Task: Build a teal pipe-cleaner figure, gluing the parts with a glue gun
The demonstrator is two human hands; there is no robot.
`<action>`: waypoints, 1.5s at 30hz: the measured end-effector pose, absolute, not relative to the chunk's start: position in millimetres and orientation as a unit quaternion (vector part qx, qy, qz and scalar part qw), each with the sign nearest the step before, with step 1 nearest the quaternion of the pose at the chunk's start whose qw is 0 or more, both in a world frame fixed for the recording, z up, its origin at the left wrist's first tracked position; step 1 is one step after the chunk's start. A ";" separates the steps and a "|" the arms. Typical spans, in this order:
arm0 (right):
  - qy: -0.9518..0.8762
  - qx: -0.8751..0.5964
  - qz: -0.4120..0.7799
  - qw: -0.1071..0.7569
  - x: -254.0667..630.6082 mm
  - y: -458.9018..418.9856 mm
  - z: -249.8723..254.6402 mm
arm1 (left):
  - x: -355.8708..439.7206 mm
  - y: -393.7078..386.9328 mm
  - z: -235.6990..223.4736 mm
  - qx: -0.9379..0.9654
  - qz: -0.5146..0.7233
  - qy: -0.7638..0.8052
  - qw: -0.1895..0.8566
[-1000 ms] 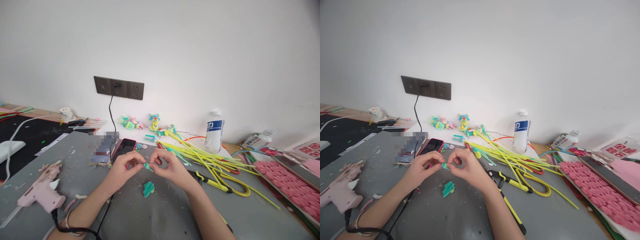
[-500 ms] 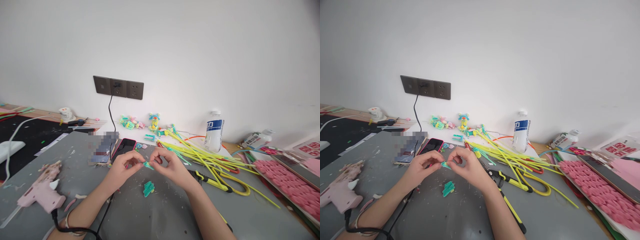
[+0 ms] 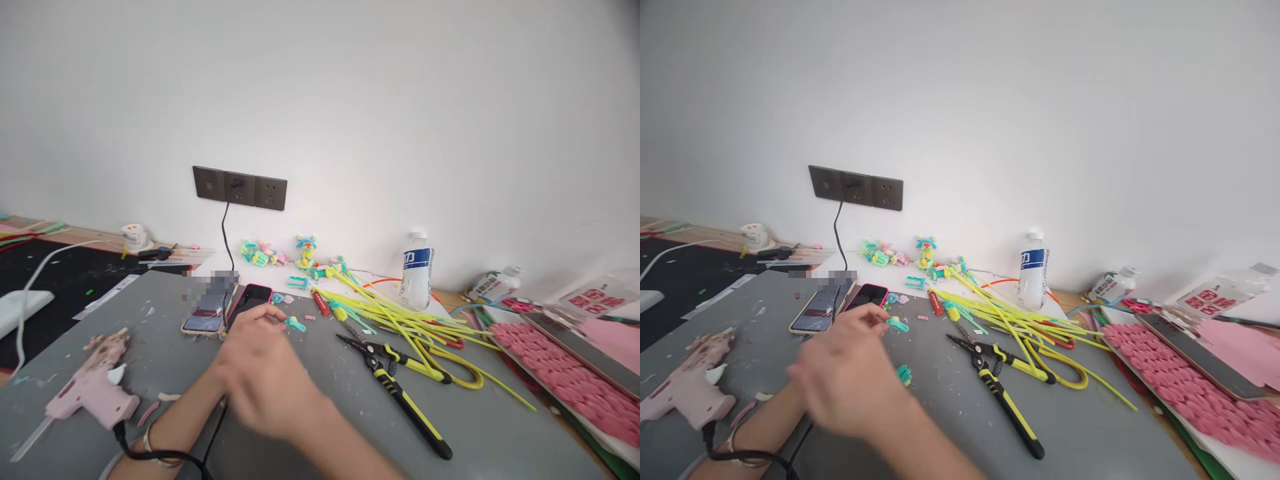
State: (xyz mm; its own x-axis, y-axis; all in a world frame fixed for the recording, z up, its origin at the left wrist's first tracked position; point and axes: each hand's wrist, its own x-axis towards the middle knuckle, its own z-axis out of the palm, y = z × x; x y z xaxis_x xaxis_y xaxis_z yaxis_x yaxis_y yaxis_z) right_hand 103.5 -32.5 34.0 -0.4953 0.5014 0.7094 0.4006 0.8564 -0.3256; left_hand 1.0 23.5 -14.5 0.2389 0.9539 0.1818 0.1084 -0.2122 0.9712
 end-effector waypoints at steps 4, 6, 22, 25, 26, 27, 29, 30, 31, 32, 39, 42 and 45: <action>-0.908 -0.330 0.086 0.242 19.0 -45.9 36.8 | -0.4 25.4 -15.7 0.647 0.442 0.403 0.473; -0.893 -0.404 0.107 0.168 -14.2 -45.4 32.0 | -1.5 26.0 -15.7 0.647 0.443 0.399 0.475; -0.886 -0.410 0.195 0.095 -69.5 -39.9 12.3 | -2.6 26.2 -10.4 0.595 0.448 0.423 0.516; -0.885 -0.393 0.181 0.171 -61.6 -42.5 17.0 | -2.5 25.5 -10.3 0.599 0.449 0.415 0.516; -0.880 -0.395 0.177 0.196 -59.8 -42.1 18.3 | -2.5 25.6 -10.7 0.600 0.451 0.412 0.517; -0.872 -0.406 0.178 0.210 -58.5 -40.9 19.4 | -2.7 25.9 -11.3 0.602 0.453 0.408 0.516; -0.853 -0.442 0.190 0.204 -57.8 -36.5 20.6 | -3.2 26.9 -13.6 0.604 0.457 0.403 0.513; -0.845 -0.459 0.198 0.188 -58.4 -33.7 20.8 | -3.5 27.5 -15.0 0.605 0.458 0.403 0.512; -0.840 -0.472 0.206 0.170 -59.5 -31.1 20.6 | -3.8 28.1 -16.4 0.607 0.457 0.403 0.511; -0.837 -0.480 0.211 0.156 -60.9 -28.9 20.4 | -4.0 28.5 -17.7 0.609 0.454 0.403 0.510; -0.816 -0.527 0.223 0.081 -69.1 -26.0 18.6 | -2.2 29.1 -19.6 0.611 0.451 0.406 0.508; -0.817 -0.534 0.198 0.088 -68.9 -27.9 13.8 | -1.4 28.9 -19.1 0.618 0.450 0.398 0.507; -0.820 -0.536 0.142 0.141 -60.2 -35.5 12.1 | -1.9 27.9 -18.0 0.627 0.444 0.398 0.502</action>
